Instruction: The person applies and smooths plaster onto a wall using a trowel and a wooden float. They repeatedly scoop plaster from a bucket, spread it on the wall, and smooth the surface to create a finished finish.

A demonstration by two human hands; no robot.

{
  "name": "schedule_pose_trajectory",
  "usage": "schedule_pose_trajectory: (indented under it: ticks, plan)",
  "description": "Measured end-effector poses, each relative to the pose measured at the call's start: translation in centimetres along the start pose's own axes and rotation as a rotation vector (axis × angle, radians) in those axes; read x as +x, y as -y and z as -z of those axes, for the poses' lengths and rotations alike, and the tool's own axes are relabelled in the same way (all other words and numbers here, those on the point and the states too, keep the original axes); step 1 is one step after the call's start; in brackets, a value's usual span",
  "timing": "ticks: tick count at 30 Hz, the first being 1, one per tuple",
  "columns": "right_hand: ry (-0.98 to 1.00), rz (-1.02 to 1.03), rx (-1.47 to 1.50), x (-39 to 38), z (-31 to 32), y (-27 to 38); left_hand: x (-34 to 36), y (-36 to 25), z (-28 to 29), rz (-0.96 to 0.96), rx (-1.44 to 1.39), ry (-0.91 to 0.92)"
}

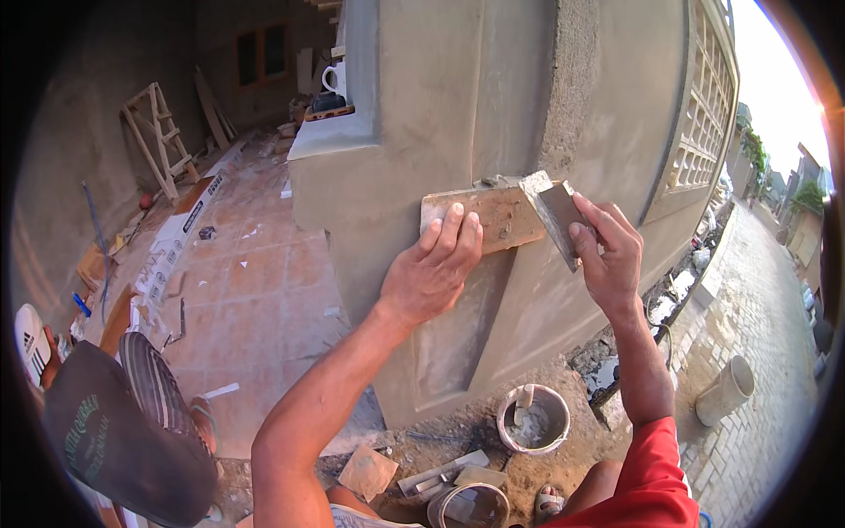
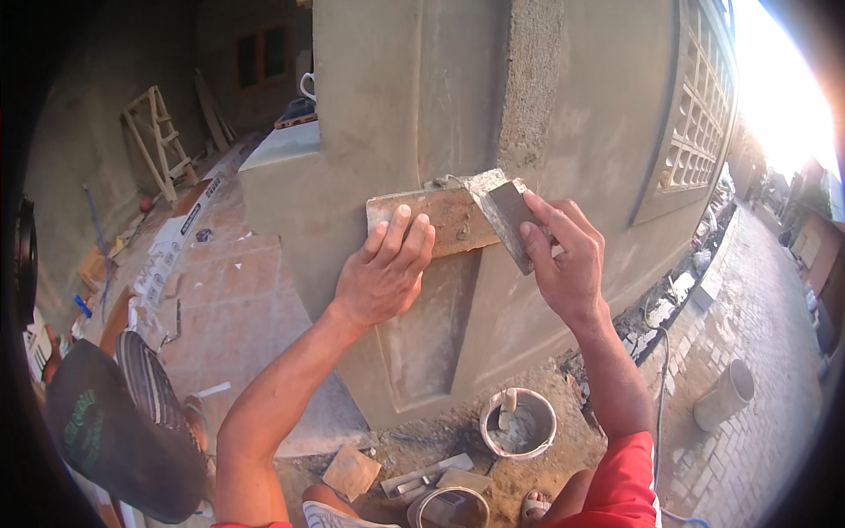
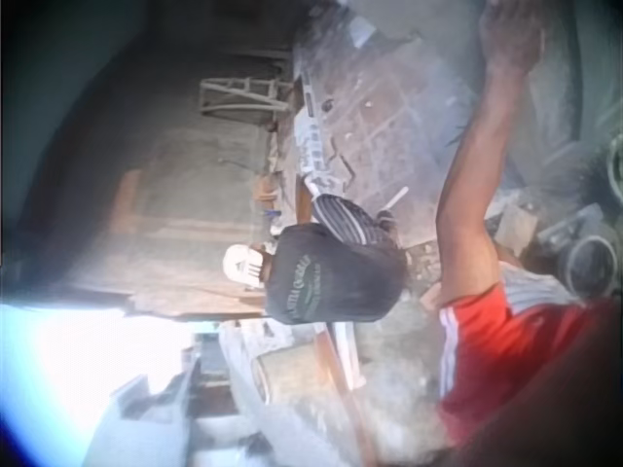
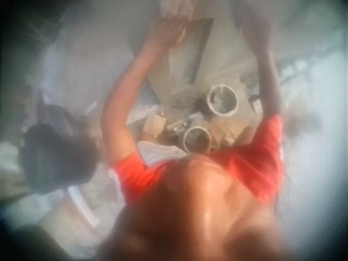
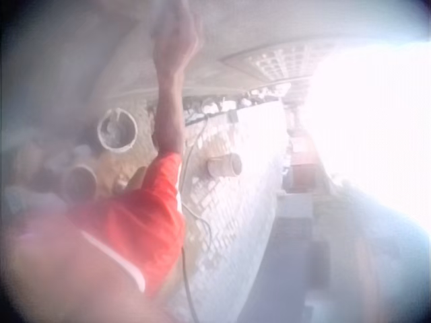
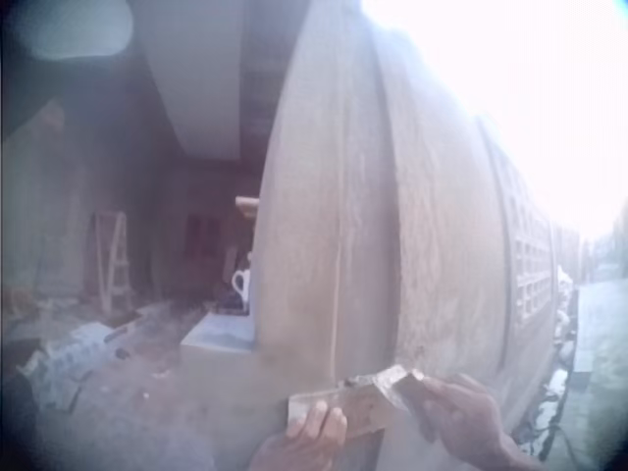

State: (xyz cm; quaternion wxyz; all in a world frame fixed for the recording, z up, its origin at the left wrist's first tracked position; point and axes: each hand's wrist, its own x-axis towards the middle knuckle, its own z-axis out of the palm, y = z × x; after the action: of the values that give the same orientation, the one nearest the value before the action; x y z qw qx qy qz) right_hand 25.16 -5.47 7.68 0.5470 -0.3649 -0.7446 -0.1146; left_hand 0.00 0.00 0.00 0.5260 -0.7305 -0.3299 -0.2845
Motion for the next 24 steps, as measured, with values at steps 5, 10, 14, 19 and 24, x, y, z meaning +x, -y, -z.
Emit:
schedule_pose_trajectory:
  ticks: [5,10,14,19,24]
  plan:
    - [0.09,-0.123,-0.071,2.3,-0.2,3.2,0.0,-0.2,0.0,0.012,-0.027,-0.004]
    - [0.171,-0.13,-0.18,4.0,-1.0,4.1,0.1,0.2,0.4,-0.006,-0.036,0.0]
    - [0.238,-0.105,-0.235,5.4,-1.2,5.2,0.1,0.3,0.4,-0.01,-0.013,0.027]
    - [0.299,0.006,-0.318,6.9,-1.4,6.1,0.1,0.2,0.5,-0.005,-0.008,0.023]
    - [0.399,0.048,-0.38,8.3,-1.5,6.0,0.2,0.0,0.3,0.005,-0.02,0.003]
